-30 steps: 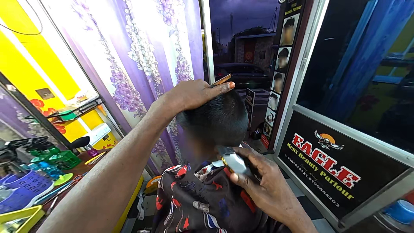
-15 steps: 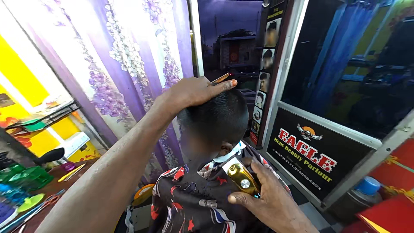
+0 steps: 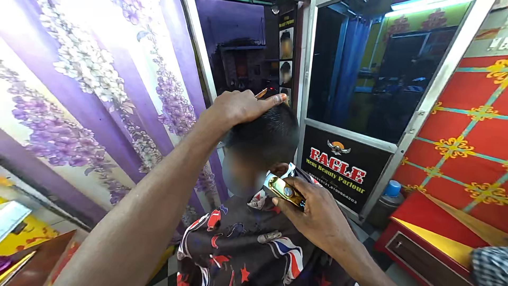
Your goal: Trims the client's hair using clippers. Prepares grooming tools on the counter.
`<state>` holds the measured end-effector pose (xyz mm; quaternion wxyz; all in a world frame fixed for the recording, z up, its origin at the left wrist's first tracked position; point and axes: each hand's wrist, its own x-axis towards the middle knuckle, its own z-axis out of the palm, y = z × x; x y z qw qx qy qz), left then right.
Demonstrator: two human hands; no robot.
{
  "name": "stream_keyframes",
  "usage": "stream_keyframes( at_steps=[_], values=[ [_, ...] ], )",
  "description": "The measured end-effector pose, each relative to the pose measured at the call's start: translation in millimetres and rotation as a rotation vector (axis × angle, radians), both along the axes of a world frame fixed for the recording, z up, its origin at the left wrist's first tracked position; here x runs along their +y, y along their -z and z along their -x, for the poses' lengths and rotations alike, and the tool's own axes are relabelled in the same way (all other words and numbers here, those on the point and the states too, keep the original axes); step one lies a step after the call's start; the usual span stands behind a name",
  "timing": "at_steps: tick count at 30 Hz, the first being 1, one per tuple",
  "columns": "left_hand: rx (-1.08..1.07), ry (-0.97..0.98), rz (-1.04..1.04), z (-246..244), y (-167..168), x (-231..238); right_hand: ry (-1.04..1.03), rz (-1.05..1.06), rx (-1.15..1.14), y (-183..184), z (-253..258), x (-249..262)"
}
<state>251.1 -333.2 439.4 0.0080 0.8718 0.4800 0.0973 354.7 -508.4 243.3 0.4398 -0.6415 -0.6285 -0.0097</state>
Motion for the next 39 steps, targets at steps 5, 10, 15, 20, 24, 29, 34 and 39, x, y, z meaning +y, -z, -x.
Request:
stream_keyframes(
  at_steps=[5, 10, 15, 20, 24, 29, 34, 39],
  values=[
    [0.002, 0.004, -0.008, -1.0, 1.1, 6.3, -0.006, -0.016, 0.039, 1.7, -3.9, 8.0],
    [0.027, 0.003, -0.024, -3.7, 1.3, 10.8, -0.028, 0.028, 0.079, -0.3, -9.1, 14.3],
    [0.028, -0.004, -0.027, -5.1, 1.3, 8.8, -0.031, 0.004, 0.125, 2.6, -12.0, 16.9],
    [0.024, -0.003, -0.035, -4.3, 2.1, 8.7, -0.048, -0.026, 0.168, 5.6, -13.4, 18.0],
    [0.024, -0.008, -0.035, -3.2, 2.2, 8.1, -0.061, -0.058, 0.207, 7.8, -13.8, 17.3],
    [0.036, 0.0, -0.051, -2.5, 3.0, 7.4, -0.064, -0.062, 0.241, 9.2, -14.4, 16.4],
    [0.008, 0.0, -0.04, -3.1, 2.8, 5.6, -0.106, -0.052, 0.306, 11.4, -17.2, 16.1],
    [0.02, 0.005, -0.062, -4.2, 3.9, 7.7, -0.176, -0.03, 0.434, 13.0, -21.4, 15.8]
  ],
)
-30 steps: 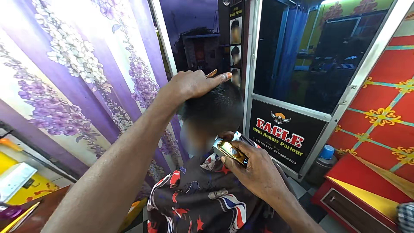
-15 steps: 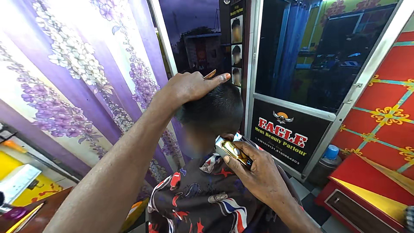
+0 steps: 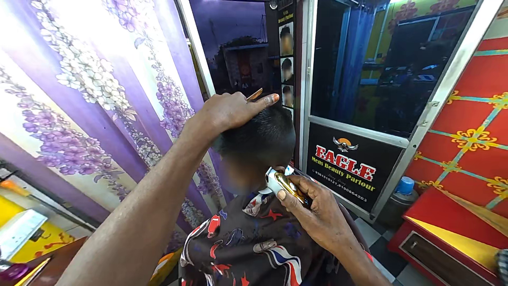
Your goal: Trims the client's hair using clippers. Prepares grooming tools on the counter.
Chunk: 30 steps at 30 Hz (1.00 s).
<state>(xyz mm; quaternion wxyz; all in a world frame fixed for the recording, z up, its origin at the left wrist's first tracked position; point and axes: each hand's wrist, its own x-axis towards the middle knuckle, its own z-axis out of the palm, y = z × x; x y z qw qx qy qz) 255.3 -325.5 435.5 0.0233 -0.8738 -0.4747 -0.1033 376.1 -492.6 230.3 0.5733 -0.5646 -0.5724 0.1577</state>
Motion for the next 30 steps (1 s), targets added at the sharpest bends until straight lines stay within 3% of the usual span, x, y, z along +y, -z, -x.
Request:
stream_keyframes(
  at_steps=[21, 24, 28, 30],
  values=[
    [0.006, -0.003, 0.0, 2.0, -0.3, -3.9, -0.249, 0.019, 0.408, -3.1, -6.5, -4.8],
    [-0.002, -0.004, 0.008, 2.3, 0.0, -4.1, -0.329, -0.027, 0.602, 0.6, -8.2, -9.0],
    [0.013, -0.006, -0.001, 2.5, -0.6, -5.3, -0.489, -0.291, 1.097, 17.7, -0.2, -18.5],
    [0.013, -0.016, 0.006, 2.5, -0.9, -5.3, -0.532, -0.309, 1.074, 20.7, 2.7, -24.1]
  ],
)
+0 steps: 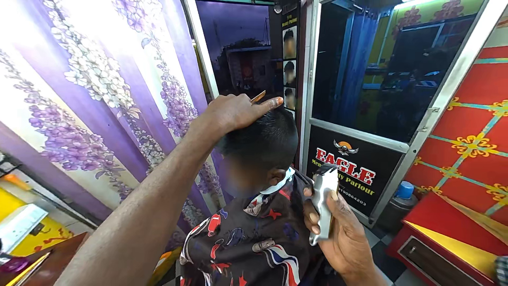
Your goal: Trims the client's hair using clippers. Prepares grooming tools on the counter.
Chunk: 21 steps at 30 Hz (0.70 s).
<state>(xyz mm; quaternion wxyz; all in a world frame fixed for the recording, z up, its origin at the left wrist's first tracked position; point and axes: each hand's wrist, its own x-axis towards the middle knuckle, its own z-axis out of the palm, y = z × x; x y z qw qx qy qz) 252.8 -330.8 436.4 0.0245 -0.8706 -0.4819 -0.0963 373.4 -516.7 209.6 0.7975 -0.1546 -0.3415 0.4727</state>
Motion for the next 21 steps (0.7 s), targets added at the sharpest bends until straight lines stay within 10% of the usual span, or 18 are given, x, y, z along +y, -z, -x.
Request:
stream_keyframes(
  at_steps=[5, 21],
  values=[
    [-0.001, 0.007, 0.03, 1.0, -2.0, -1.2, 0.178, 0.159, -0.52, -15.5, 19.6, -12.9],
    [0.016, 0.046, 0.002, 1.8, -4.7, -5.7, 0.832, 0.55, -1.174, -21.3, 80.7, 23.4]
  ],
)
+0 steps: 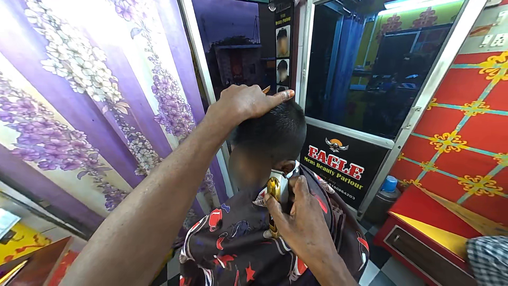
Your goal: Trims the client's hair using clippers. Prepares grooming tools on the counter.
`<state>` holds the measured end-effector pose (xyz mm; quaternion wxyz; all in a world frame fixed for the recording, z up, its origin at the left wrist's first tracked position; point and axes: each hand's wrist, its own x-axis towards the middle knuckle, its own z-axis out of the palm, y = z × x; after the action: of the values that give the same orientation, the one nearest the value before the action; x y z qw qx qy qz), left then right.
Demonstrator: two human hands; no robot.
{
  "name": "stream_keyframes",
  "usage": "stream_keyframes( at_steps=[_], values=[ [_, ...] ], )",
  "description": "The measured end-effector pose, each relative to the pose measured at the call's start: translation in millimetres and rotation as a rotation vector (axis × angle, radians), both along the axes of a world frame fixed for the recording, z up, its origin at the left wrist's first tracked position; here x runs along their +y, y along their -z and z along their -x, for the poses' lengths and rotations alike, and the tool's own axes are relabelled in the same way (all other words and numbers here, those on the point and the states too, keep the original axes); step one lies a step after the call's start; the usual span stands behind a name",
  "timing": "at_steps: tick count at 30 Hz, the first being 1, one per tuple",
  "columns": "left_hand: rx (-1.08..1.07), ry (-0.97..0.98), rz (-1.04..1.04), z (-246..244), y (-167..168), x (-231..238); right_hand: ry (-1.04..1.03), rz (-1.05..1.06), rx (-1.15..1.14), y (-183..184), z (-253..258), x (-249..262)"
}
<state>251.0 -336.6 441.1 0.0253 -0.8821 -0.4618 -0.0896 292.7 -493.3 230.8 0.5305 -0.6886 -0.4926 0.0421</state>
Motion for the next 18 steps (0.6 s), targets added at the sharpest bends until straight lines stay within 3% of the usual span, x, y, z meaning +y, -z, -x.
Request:
stream_keyframes(
  at_steps=[8, 18],
  values=[
    [0.005, 0.018, -0.009, 0.6, -0.3, -2.5, -0.053, 0.068, 0.062, -5.6, -8.0, 5.7],
    [-0.003, 0.027, -0.022, 2.7, 0.7, -5.4, -0.078, -0.007, 0.055, -4.6, -8.5, 11.1]
  ],
)
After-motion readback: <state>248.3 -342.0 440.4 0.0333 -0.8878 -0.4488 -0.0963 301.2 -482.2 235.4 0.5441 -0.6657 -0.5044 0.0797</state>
